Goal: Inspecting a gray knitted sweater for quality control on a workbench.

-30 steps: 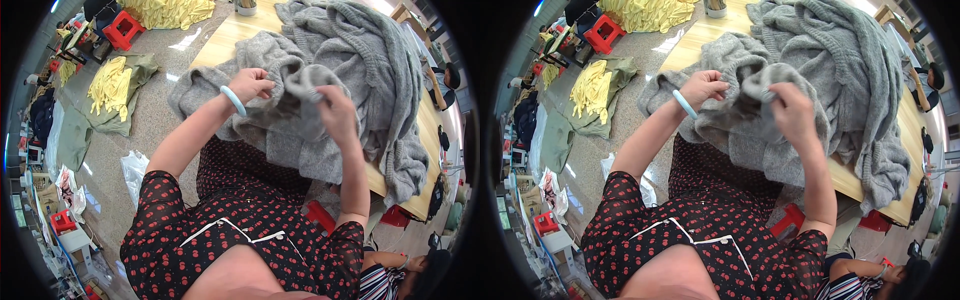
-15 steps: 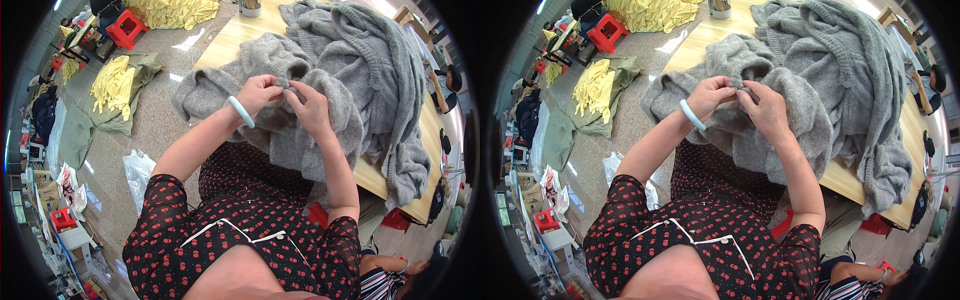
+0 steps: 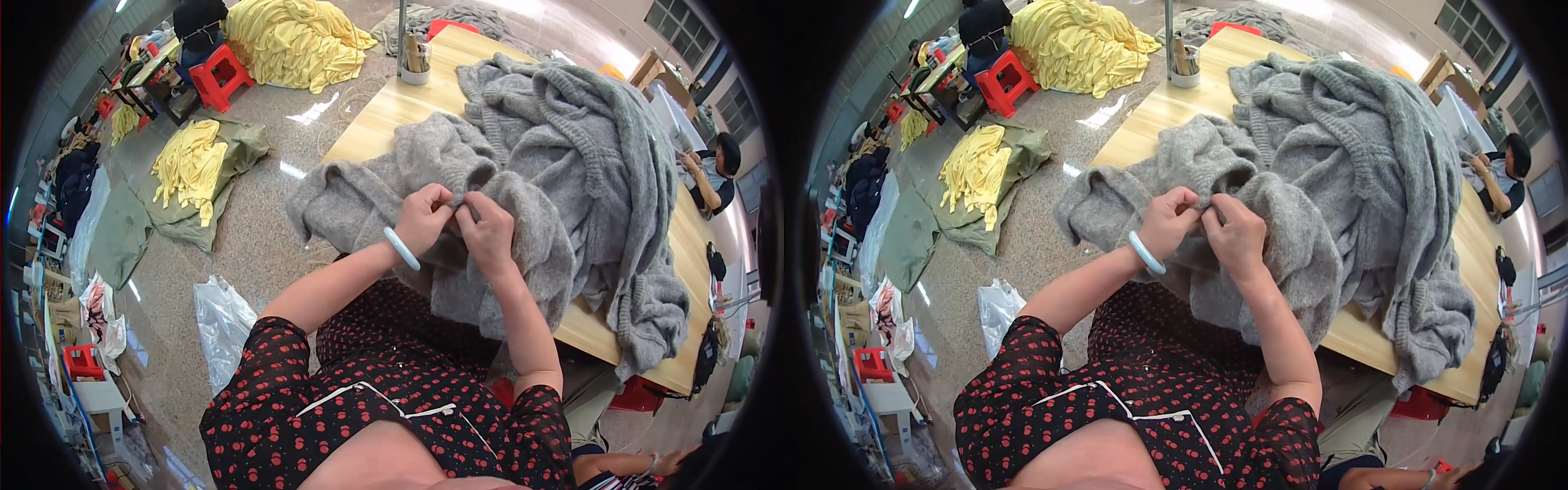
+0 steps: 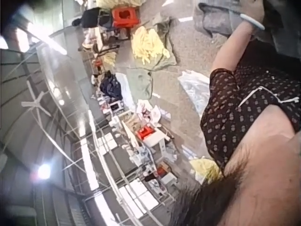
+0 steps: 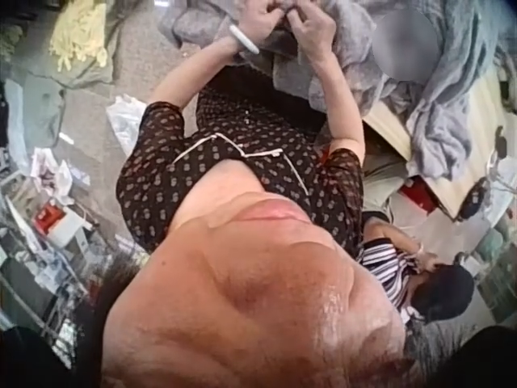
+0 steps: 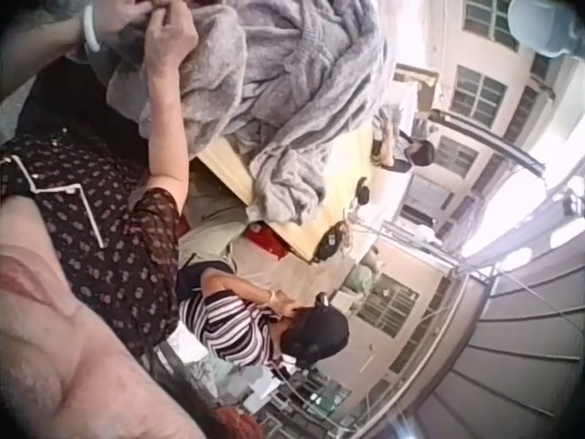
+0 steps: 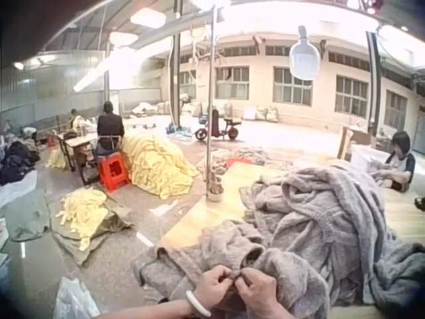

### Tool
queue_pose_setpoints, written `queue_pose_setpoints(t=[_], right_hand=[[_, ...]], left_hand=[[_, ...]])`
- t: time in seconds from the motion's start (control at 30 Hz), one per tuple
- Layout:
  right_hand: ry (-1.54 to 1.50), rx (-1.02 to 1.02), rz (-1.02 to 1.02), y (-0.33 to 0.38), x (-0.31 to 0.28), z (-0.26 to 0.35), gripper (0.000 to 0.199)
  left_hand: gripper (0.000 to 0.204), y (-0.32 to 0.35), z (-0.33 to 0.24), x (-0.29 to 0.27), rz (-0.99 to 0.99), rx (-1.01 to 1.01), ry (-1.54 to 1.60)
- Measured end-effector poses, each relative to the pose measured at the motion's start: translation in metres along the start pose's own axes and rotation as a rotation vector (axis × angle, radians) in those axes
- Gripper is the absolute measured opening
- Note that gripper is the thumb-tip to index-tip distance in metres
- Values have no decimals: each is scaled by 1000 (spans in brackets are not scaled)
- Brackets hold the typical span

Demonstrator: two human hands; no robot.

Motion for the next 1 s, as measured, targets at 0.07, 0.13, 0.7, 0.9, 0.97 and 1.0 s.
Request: queue_pose_setpoints(t=[0.07, 0.13, 0.7, 0.9, 0.97, 1.0], right_hand=[[-6, -1, 13, 5, 5, -3, 8], [3, 20, 108, 11, 13, -10, 9], [232, 240, 281, 19, -52, -37, 26], [210, 246, 225, 3, -63, -52, 21], [93, 23, -97, -20, -97, -35, 14], [57, 54, -154, -30, -116, -31, 12]], left_hand=[[8, 5, -4, -3, -103, 158, -179], [11, 4, 3, -5, -124, 176, -325], [17, -15, 20, -20, 152, -176, -484], [19, -22, 3, -36, 115, -193, -338], [17, -23, -16, -33, 151, -210, -156], [13, -25, -33, -29, 174, -165, -121]])
Point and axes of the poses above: each hand's wrist, its own y-axis away from the middle knuckle, its own x-axis out of the palm, z = x × y, the point moved 7 cm from there along -y, towards the middle knuckle, and after that the axes turned 8 degrees about -x, right-handed, at the moved point
